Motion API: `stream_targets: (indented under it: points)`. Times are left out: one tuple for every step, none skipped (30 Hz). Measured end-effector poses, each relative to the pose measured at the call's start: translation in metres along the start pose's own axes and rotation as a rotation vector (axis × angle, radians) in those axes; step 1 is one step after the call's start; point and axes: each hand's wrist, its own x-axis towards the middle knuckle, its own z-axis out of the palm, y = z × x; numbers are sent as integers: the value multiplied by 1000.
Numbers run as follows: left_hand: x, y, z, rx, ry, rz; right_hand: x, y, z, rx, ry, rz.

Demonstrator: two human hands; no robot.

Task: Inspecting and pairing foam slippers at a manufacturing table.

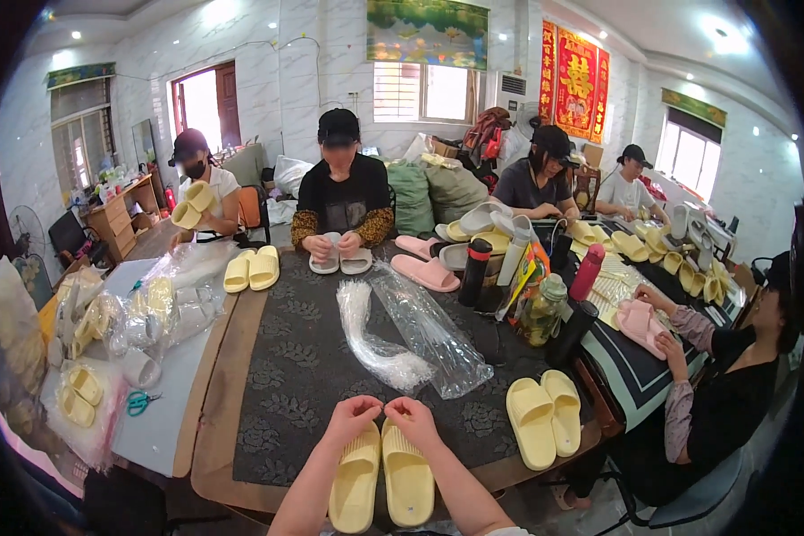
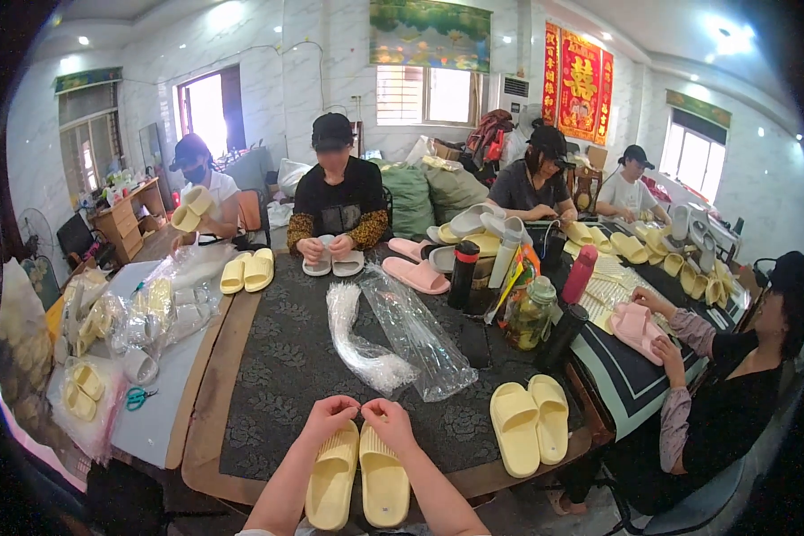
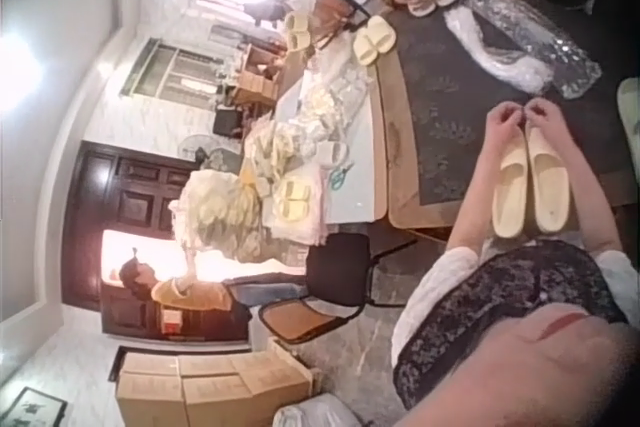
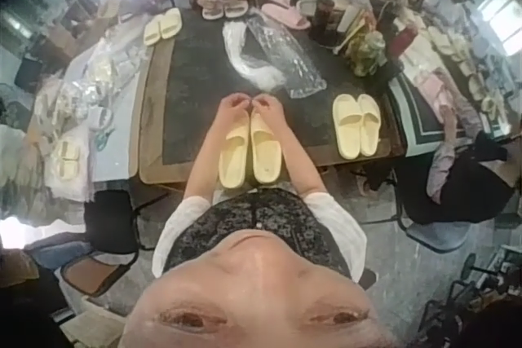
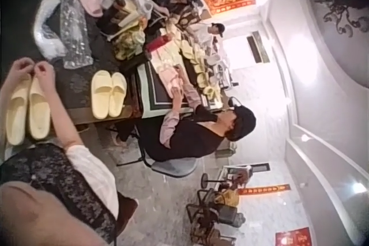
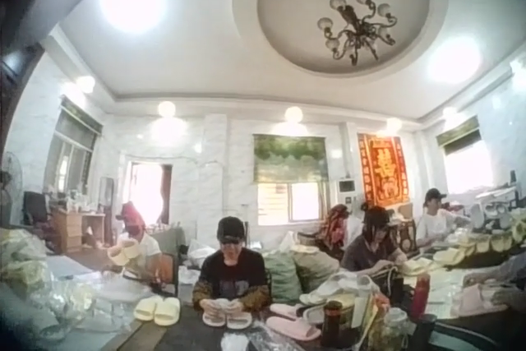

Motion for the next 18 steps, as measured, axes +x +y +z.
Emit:
stream_targets:
  points:
    - [-1, 1, 1, -33, 13, -16, 0, 5, 1, -4, -1, 0]
    - [-1, 2, 2, -66, 26, -34, 1, 14, 2, 9, 19, 1]
    - [-2, 2, 1, -68, 31, -34, 1, 15, 4, 25, 36, 2]
    - [-3, 2, -1, -31, 26, -69, -1, 16, 4, 24, 31, 4]
    - [-4, 2, -2, 5, 20, -104, -2, 8, 3, -36, 28, -18]
    - [-4, 1, -2, 2, 24, -107, -2, 3, 2, -96, 26, -38]
    - [-3, -1, -3, -1, 30, -81, -1, 2, 3, -96, 20, -34]
    - [-3, -3, -5, -4, 38, -57, -1, 1, 4, -115, 5, -49]
    - [-2, -4, -4, -7, 40, -66, -2, 0, 4, -134, -9, -62]
    - [0, -4, -5, 12, 24, -52, 0, 1, 3, -133, -15, -51]
    - [2, -5, -4, 31, 2, -41, 2, 4, 1, -138, -12, -74]
    - [2, -3, -1, 42, 23, -25, 2, 5, 2, -138, -15, -92]
    - [2, -1, 2, 42, 25, -46, 3, 7, 1, -163, -12, -93]
    - [1, 7, 2, 82, 21, -52, 4, 4, 1, -151, -14, -64]
    - [1, 13, 2, 122, 17, -49, 5, 2, 1, -141, -14, -44]
    - [0, 10, 1, 117, 14, -34, 2, 2, 3, -132, -20, -33]
    - [2, 5, 0, 119, 17, -37, 3, 1, 2, -135, -28, -32]
    - [2, 1, -1, 96, 9, -58, 4, 1, 2, -138, -36, -31]
